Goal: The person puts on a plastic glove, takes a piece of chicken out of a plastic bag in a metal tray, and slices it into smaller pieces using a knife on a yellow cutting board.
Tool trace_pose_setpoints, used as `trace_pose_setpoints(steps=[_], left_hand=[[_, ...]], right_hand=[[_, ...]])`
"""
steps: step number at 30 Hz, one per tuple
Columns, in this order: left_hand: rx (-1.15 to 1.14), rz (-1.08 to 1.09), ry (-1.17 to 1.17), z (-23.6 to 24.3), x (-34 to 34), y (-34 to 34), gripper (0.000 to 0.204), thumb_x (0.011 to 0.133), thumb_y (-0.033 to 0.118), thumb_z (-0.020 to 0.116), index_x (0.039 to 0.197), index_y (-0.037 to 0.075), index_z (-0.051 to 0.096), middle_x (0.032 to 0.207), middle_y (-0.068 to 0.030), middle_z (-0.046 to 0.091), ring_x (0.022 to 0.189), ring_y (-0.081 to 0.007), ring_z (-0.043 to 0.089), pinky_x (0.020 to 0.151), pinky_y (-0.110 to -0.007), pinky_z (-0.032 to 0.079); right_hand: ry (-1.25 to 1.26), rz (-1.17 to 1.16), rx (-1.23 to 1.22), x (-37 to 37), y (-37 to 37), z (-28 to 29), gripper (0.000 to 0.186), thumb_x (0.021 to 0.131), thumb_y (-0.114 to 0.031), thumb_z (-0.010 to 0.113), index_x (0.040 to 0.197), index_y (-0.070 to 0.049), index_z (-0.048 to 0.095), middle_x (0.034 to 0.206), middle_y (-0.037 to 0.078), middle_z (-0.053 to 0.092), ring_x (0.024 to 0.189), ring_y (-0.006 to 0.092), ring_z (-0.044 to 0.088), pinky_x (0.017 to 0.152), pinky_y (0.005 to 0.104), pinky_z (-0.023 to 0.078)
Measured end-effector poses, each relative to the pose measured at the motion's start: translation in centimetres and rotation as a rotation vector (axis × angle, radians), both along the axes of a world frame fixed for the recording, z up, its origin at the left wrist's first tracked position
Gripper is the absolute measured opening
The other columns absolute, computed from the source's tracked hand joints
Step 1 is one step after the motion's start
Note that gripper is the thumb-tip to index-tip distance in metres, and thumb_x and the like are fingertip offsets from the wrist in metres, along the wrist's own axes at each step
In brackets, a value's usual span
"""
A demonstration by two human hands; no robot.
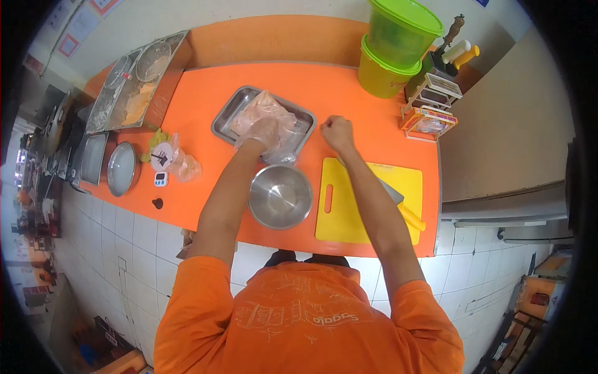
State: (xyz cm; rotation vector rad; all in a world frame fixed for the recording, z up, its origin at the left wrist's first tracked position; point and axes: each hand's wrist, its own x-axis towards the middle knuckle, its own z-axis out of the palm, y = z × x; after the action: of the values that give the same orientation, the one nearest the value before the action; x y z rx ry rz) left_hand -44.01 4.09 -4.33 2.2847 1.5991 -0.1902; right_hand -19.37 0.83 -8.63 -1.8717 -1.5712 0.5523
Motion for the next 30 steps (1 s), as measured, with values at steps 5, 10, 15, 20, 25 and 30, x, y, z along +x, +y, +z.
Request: trace_pose_setpoints(steps=[5,10,15,20,25,30], left_hand=[[0.065,0.091,-0.087,-0.2,-1.6,0.0,0.034,0.087,0.02,0.073,0.113,-0.002,0.073,0.114,-0.0249,0.073,0.11,-0.0357,0.07,0.096,-0.044,0.054],[0.259,-0.066,-0.058,-1.1,-5.8,2.4,0.028,0.091,0.018,0.072,0.109,-0.003,0.072,0.109,-0.0208,0.074,0.1,-0.0325,0.07,0.091,-0.042,0.055],[-0.199,0.25,-0.698,3.4,-3.3,1.8,0.02,0.094,0.01,0.07,0.109,-0.003,0.074,0.104,-0.0133,0.075,0.09,-0.0204,0.07,0.079,-0.035,0.056],[-0.178,0.459,-0.797,1.8,-8.4,3.6,0.02,0.087,0.009,0.076,0.104,0.0,0.072,0.099,-0.0096,0.07,0.084,-0.0171,0.065,0.077,-0.037,0.053],[-0.004,0.084,-0.231,1.5,-1.6,-0.3,0.036,0.086,0.014,0.075,0.12,0.003,0.07,0.117,-0.0188,0.071,0.105,-0.0317,0.068,0.09,-0.042,0.055],[-0.058,0.079,0.093,-0.1,-2.7,0.5,0.049,0.085,0.018,0.071,0.132,0.005,0.064,0.126,-0.0223,0.069,0.123,-0.0374,0.064,0.1,-0.045,0.053]], right_hand=[[0.083,-0.005,0.032,7.6,-9.1,2.8,0.027,0.087,-0.026,0.07,0.091,0.0,0.073,0.08,0.019,0.073,0.076,0.0302,0.073,0.073,0.0412,0.056],[0.009,-0.232,-0.071,16.2,-23.4,1.8,0.025,0.094,-0.023,0.068,0.093,0.002,0.071,0.081,0.017,0.072,0.074,0.0252,0.07,0.071,0.0388,0.054],[-0.063,-0.425,-0.09,19.6,-32.4,2.0,0.023,0.097,-0.02,0.067,0.095,0.003,0.07,0.088,0.015,0.072,0.076,0.0251,0.069,0.07,0.037,0.054],[0.297,-0.249,0.031,14.2,-27.4,3.5,0.022,0.1,-0.018,0.065,0.101,0.003,0.07,0.094,0.014,0.073,0.081,0.0227,0.07,0.073,0.0348,0.056],[0.336,0.071,0.096,4.6,-13.0,2.0,0.03,0.096,-0.026,0.066,0.112,-0.001,0.071,0.102,0.022,0.074,0.099,0.038,0.072,0.086,0.0438,0.057],[0.077,0.145,-0.073,-5.3,-0.5,-0.1,0.032,0.092,-0.023,0.066,0.11,0.004,0.069,0.11,0.029,0.071,0.107,0.0435,0.069,0.091,0.0513,0.056]])
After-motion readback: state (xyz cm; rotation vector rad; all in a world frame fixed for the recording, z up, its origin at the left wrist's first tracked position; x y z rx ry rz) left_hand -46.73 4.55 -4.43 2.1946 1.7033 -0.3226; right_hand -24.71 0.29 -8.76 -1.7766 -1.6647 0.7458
